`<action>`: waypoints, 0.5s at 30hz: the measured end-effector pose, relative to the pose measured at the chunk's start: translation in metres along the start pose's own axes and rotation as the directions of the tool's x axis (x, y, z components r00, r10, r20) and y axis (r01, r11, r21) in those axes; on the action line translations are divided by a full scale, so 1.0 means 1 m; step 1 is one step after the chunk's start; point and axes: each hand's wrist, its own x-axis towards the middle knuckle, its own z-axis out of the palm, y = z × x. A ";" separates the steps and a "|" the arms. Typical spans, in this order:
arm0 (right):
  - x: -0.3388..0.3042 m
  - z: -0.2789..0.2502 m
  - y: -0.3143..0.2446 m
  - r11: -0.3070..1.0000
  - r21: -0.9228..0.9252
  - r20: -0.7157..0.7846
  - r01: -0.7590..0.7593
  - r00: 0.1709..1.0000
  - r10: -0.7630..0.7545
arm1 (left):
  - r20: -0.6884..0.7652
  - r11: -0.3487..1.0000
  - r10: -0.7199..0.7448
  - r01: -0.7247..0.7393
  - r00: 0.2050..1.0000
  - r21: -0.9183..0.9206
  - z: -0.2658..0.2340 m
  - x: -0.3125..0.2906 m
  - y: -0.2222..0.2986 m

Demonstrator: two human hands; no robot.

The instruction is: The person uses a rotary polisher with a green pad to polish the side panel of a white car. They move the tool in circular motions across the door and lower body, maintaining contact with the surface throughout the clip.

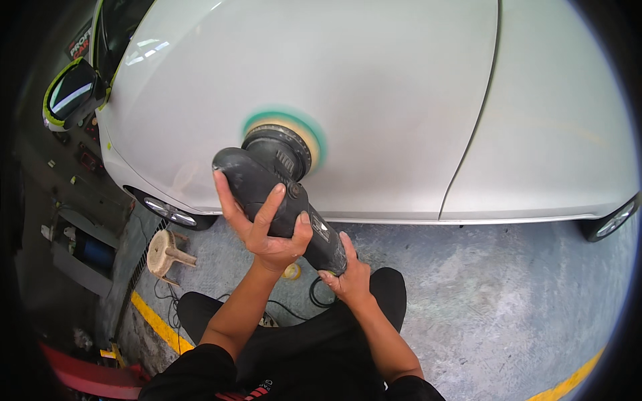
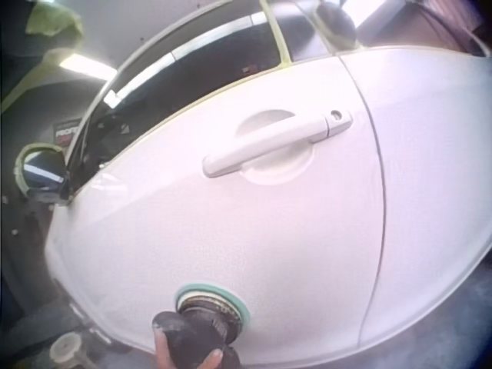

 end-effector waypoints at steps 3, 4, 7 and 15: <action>0.002 0.001 0.000 0.999 0.027 -0.044 0.029 0.999 -0.028 | -0.003 0.999 0.039 -0.039 0.999 -0.038 0.003 0.010 0.005; 0.006 0.000 -0.008 0.999 0.043 -0.046 0.006 0.999 -0.004 | -0.018 0.997 0.044 -0.045 0.999 -0.065 0.001 0.015 0.006; 0.016 -0.005 -0.009 0.997 0.045 -0.068 0.055 0.996 -0.052 | -0.060 0.990 0.050 -0.057 0.997 -0.130 0.006 0.027 0.006; 0.035 -0.010 -0.027 0.996 -0.078 0.044 0.033 0.999 -0.030 | -0.101 0.999 -0.006 0.001 0.995 -0.045 -0.008 0.032 -0.009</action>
